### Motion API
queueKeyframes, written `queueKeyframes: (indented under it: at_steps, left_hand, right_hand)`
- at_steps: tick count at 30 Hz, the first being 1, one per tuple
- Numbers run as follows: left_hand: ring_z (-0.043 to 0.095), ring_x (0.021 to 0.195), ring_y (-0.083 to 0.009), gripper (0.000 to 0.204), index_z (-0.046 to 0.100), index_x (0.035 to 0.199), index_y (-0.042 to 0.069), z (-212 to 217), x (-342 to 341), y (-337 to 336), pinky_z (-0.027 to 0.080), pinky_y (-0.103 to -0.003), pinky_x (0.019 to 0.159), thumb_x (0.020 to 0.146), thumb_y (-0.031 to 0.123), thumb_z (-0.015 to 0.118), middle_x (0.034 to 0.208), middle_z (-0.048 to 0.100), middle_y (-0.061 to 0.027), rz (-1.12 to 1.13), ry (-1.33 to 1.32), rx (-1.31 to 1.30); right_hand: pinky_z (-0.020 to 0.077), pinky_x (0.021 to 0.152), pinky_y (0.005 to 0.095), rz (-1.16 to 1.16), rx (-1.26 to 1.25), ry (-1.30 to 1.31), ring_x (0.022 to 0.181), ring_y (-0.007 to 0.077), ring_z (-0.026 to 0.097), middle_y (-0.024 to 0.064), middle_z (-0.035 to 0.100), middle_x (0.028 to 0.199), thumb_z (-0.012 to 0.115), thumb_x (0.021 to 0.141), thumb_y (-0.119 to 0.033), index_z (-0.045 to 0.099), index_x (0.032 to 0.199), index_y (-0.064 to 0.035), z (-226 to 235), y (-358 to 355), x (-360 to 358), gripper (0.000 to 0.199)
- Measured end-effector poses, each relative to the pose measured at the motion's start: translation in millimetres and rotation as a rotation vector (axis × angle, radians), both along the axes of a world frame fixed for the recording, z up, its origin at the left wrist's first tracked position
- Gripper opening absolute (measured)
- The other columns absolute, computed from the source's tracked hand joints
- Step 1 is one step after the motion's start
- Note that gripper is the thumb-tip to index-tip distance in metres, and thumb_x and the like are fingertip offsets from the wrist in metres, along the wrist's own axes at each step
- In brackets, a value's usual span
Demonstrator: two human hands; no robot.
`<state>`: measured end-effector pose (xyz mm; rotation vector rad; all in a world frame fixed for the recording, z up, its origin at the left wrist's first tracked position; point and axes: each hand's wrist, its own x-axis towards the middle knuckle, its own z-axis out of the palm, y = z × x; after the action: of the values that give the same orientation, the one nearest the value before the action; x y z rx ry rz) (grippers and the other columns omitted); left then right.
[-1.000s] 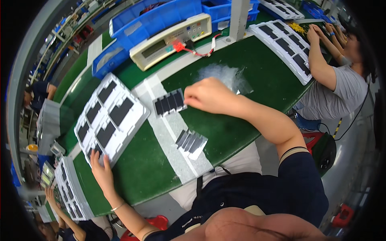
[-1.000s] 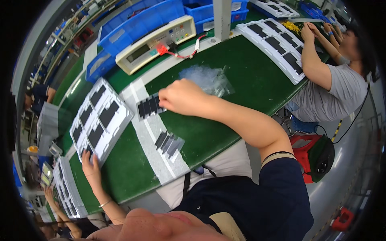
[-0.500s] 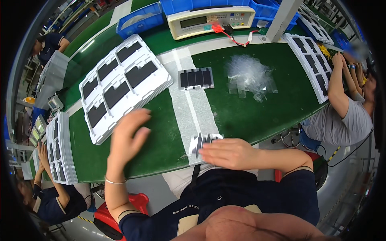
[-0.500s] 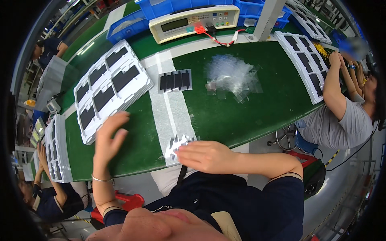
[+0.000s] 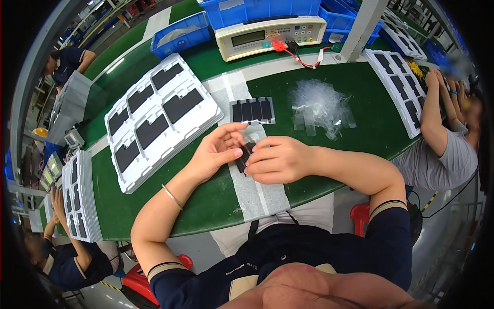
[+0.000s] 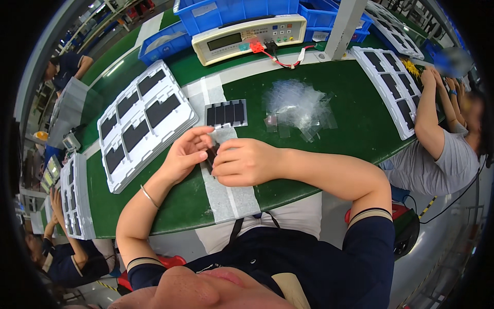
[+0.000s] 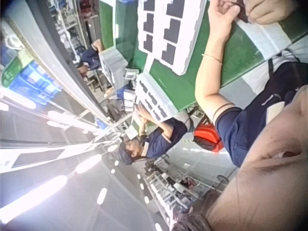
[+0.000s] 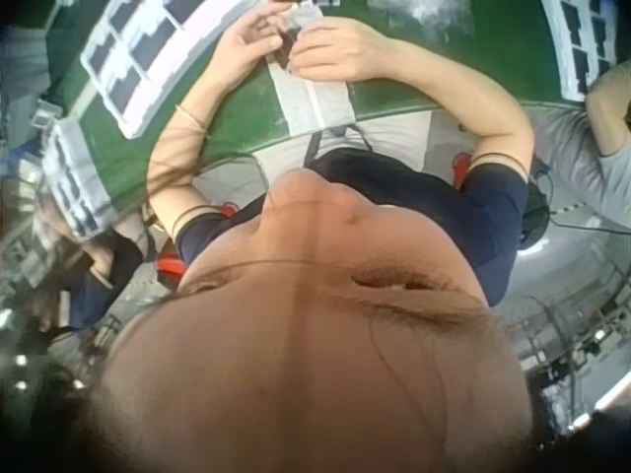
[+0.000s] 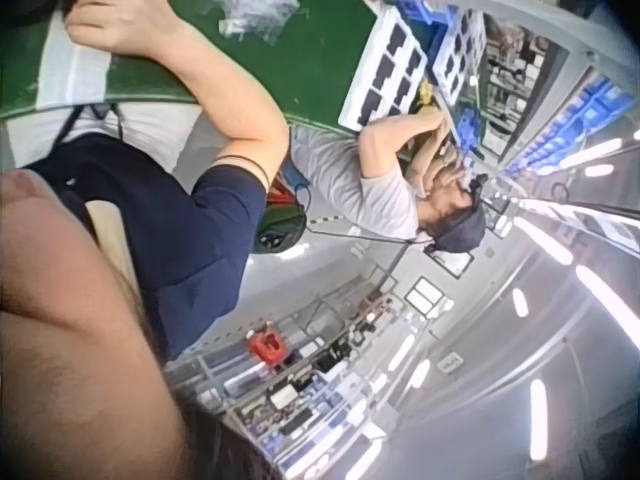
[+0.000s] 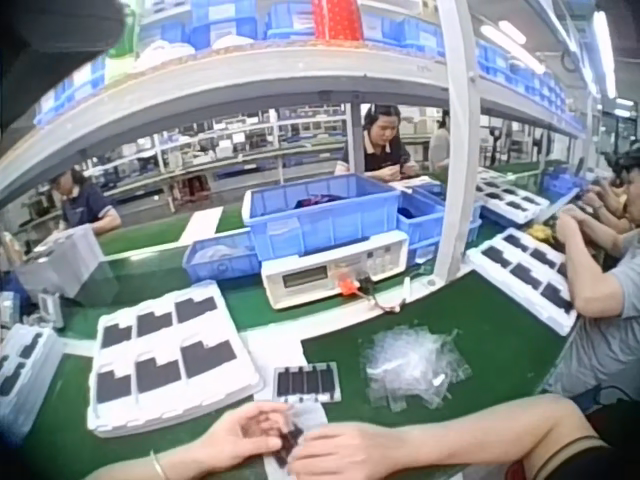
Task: Applying stickers or small components to black plastic electronic housings at a factory workbench.
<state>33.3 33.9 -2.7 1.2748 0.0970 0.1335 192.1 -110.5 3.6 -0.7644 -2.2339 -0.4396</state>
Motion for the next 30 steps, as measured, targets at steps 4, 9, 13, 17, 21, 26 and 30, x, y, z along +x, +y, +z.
queueKeyframes:
  at_steps: [4, 9, 13, 17, 21, 26, 30]
  left_hand:
    - [0.052, 0.084, -0.0077, 0.027, 0.058, 0.104, -0.001, 2, -5, -2, 0.044, -0.022, 0.075, 0.078, -0.001, 0.062, 0.097, 0.057, -0.002, -0.018, 0.099, 0.108]
    - [0.052, 0.081, -0.0072, 0.014, 0.06, 0.095, -0.002, 2, -4, -7, 0.043, -0.021, 0.072, 0.081, 0.0, 0.06, 0.089, 0.056, -0.0011, 0.028, 0.103, 0.105]
    - [0.052, 0.081, -0.0071, 0.013, 0.059, 0.095, -0.002, 6, -3, -13, 0.042, -0.02, 0.068, 0.083, 0.002, 0.059, 0.09, 0.055, -0.0024, 0.023, 0.105, 0.216]
    - [0.049, 0.075, -0.0083, 0.014, 0.06, 0.094, 0.0, 4, -4, -15, 0.039, -0.021, 0.064, 0.079, 0.001, 0.061, 0.086, 0.055, -0.0033, -0.016, 0.084, 0.433]
    - [0.052, 0.07, -0.0119, 0.015, 0.06, 0.092, -0.001, 1, -5, -18, 0.041, -0.023, 0.061, 0.077, 0.002, 0.063, 0.08, 0.056, -0.0049, -0.003, 0.053, 0.512]
    - [0.056, 0.068, -0.0166, 0.018, 0.06, 0.092, -0.001, 5, -5, -22, 0.046, -0.027, 0.063, 0.075, 0.004, 0.065, 0.079, 0.058, -0.0076, 0.003, -0.015, 0.688]
    - [0.058, 0.071, -0.0174, 0.02, 0.06, 0.094, 0.0, 10, -5, -24, 0.047, -0.027, 0.065, 0.075, 0.004, 0.065, 0.082, 0.059, -0.0083, -0.014, -0.028, 0.685]
  right_hand:
    - [0.0441, 0.084, 0.0369, -0.016, -0.203, 0.153, 0.09, 0.0173, 0.059, -0.0002, 0.064, 0.093, 0.065, 0.072, -0.01, 0.063, 0.079, -0.0089, 5, -1, 5, 0.008]
    - [0.042, 0.087, 0.0397, -0.013, -0.337, 0.245, 0.093, 0.0205, 0.057, 0.003, 0.059, 0.105, 0.07, 0.069, -0.012, 0.063, 0.088, -0.0088, 15, -7, 9, 0.021]
    - [0.0447, 0.077, 0.0366, -0.112, -0.388, 0.397, 0.088, 0.026, 0.054, 0.0072, 0.053, 0.099, 0.068, 0.069, -0.009, 0.058, 0.095, -0.0084, 12, -8, 7, 0.028]
    - [0.0448, 0.07, 0.0331, -0.154, -0.439, 0.413, 0.081, 0.0241, 0.053, 0.0066, 0.051, 0.086, 0.068, 0.069, -0.008, 0.057, 0.095, -0.0077, 5, -8, 8, 0.028]
    - [0.0449, 0.061, 0.0312, -0.151, -0.633, 0.478, 0.068, 0.0211, 0.054, 0.004, 0.051, 0.074, 0.068, 0.072, -0.01, 0.054, 0.101, -0.0068, 0, -10, 4, 0.033]
    - [0.0431, 0.051, 0.0288, -0.128, -0.964, 0.694, 0.055, 0.0158, 0.053, 0.0024, 0.051, 0.065, 0.065, 0.078, -0.013, 0.051, 0.108, -0.0053, 1, -10, 0, 0.034]
    - [0.0432, 0.052, 0.0261, -0.177, -1.003, 0.628, 0.056, 0.0121, 0.052, 0.0017, 0.051, 0.064, 0.064, 0.08, -0.011, 0.052, 0.107, -0.0036, 3, -10, 2, 0.03]
